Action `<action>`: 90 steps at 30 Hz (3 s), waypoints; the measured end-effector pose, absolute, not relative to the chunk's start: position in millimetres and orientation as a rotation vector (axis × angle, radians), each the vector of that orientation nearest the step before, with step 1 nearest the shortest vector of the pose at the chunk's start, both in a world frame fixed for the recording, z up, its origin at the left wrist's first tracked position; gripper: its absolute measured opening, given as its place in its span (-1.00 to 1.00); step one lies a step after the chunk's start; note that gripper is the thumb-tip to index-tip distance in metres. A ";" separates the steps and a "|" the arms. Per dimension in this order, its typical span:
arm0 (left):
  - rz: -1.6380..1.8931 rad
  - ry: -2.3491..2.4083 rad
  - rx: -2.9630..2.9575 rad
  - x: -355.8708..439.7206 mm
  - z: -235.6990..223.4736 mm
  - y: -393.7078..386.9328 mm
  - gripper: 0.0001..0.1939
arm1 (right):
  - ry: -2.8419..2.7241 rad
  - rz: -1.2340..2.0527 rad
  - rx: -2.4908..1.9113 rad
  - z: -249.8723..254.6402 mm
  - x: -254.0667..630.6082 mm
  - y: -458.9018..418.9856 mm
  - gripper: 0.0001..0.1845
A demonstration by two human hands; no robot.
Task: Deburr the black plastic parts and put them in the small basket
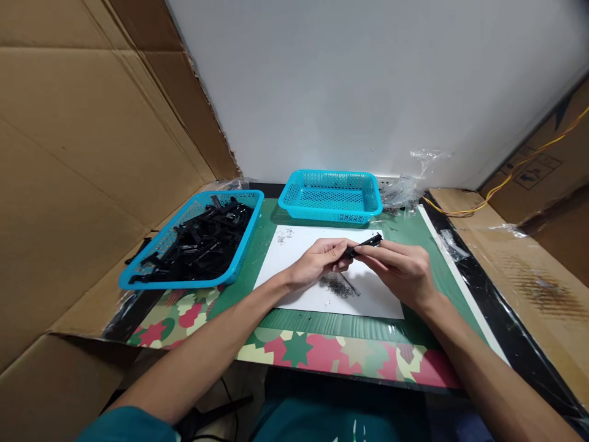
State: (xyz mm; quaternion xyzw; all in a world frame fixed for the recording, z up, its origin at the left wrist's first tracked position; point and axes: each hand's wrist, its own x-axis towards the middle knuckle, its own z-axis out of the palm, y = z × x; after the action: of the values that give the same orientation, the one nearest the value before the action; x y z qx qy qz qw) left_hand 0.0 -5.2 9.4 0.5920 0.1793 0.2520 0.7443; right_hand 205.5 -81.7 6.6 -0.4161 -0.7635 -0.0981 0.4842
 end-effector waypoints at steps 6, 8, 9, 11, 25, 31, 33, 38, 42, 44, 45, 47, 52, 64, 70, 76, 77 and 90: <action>0.542 0.443 1.436 -0.7 10.8 -6.5 -0.44 | -1.876 -0.224 -1.022 5.4 210.2 -80.5 -0.77; 0.630 0.501 1.608 -1.7 14.4 -7.0 -0.46 | -1.883 -0.215 -1.033 2.9 212.5 -78.9 -0.78; 0.688 0.543 1.716 -2.5 16.3 -7.1 -0.50 | -1.884 -0.214 -1.043 1.3 213.7 -78.0 -0.78; 0.796 0.617 1.933 -4.3 19.0 -7.0 -0.54 | -1.881 -0.209 -1.060 -2.5 215.8 -75.8 -0.79; 1.065 0.912 2.135 -9.5 9.7 1.6 -0.80 | -2.049 0.353 -1.334 5.3 195.5 -79.7 -0.75; 0.956 0.959 2.246 -11.5 5.1 5.9 -0.80 | -2.260 0.543 -1.553 13.6 182.9 -84.7 -0.85; 0.928 0.954 2.306 -11.0 3.8 6.1 -0.79 | -2.257 0.600 -1.578 13.9 183.6 -84.6 -0.90; 0.902 0.915 2.426 -11.9 1.5 9.7 -0.82 | -2.215 0.608 -1.672 11.0 189.1 -82.6 -0.87; 0.882 0.831 2.476 -12.5 1.1 10.3 -0.86 | -2.081 0.649 -1.556 12.0 200.2 -79.3 -0.88; 0.876 0.802 2.487 -12.3 0.5 9.0 -0.87 | -1.967 0.637 -1.457 13.0 206.6 -77.7 -0.91; 0.872 0.789 2.490 -12.3 -0.2 8.3 -0.87 | -1.929 0.628 -1.424 12.9 209.3 -77.2 -0.92; 0.862 0.771 2.495 -12.4 -1.9 7.1 -0.88 | -1.920 0.635 -1.394 11.3 212.6 -76.3 -0.92; 0.855 0.758 2.531 -13.5 -5.6 6.3 -0.88 | -1.975 0.732 -1.338 5.8 212.5 -76.1 -0.91; 0.873 0.787 2.506 -11.4 -4.2 2.8 -0.90 | -1.969 0.801 -1.225 8.8 213.9 -82.8 -0.82; 0.826 0.778 2.564 -11.2 -6.0 3.6 -0.84 | -2.023 0.803 -1.216 10.6 213.2 -82.6 -0.80; 0.804 0.752 2.648 -11.7 -9.9 3.4 -0.83 | -2.057 0.862 -1.261 8.3 216.2 -81.8 -0.82; 0.811 0.749 2.650 -11.7 -10.4 3.6 -0.83 | -2.077 0.861 -1.268 7.8 216.7 -81.6 -0.83; 0.817 0.643 2.802 -6.6 -11.9 4.5 -0.85 | -1.724 0.610 -1.368 4.5 197.5 -60.7 -0.80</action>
State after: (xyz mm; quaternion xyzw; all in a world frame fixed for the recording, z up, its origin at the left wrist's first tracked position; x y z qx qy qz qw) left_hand -6.6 4.5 -11.9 0.9348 0.2144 0.2726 0.0763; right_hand 197.5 -60.7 4.5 -0.5447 -0.6866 0.2429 0.4158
